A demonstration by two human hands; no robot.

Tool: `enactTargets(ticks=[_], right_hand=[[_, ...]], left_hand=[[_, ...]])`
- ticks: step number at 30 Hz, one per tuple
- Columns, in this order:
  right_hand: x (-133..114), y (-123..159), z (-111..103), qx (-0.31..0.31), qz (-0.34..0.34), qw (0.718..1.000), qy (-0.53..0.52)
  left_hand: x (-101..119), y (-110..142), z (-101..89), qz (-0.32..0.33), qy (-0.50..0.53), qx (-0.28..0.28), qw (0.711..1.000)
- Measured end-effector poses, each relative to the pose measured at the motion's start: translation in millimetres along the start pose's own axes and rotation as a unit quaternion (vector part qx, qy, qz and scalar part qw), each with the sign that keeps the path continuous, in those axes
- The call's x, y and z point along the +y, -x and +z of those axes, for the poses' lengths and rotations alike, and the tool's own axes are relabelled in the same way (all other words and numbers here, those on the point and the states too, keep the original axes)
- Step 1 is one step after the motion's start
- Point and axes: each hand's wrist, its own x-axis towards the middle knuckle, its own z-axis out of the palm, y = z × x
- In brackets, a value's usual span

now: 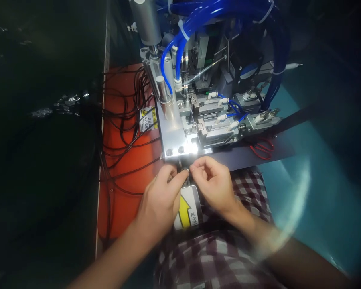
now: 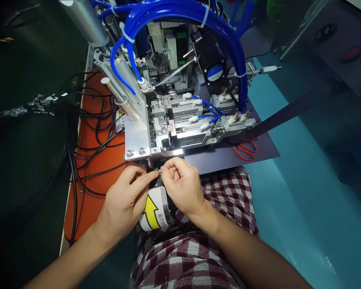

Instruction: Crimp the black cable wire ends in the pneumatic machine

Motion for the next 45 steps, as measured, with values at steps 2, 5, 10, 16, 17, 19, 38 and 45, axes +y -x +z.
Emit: enactTargets(ticks=[2, 5, 10, 16, 17, 19, 38, 45], right_hand=[[-2, -1, -1, -0.006, 0.039, 0.999, -0.025], [-6, -5, -1, -0.023, 0.161, 0.980, -0.112], [-5, -13, -9, -0.128, 0.266, 0.928, -0.228], [11, -7, -10, -0.136, 0.172, 0.964, -0.150], [14, -5, -7, -0.131, 0.148, 0.972, -0.127], [17, -2, -1, -0.109, 0.092, 0.986, -0.085], [18, -2, -1, -0.058, -0.049, 0.997, 0.006], [24, -5, -1, -0.115, 0.114, 0.969, -0.186]], left_hand=[[0, 0, 0.1, 0.000, 0.001, 0.000, 1.000], [1, 0, 0.1, 0.002, 0.004, -0.003, 1.000], [0, 1, -2.0, 0.003, 0.013, -0.007, 1.000], [-1, 0, -5.4, -0.006, 0.034, -0.011, 0.999], [0, 0, -6.1, -0.002, 0.014, -0.012, 1.000], [0, -1, -7.2, 0.001, -0.025, -0.015, 1.000], [-6, 3, -5.9, -0.017, 0.039, 0.001, 0.999], [-5, 3, -5.4, -0.025, 0.018, 0.000, 1.000]])
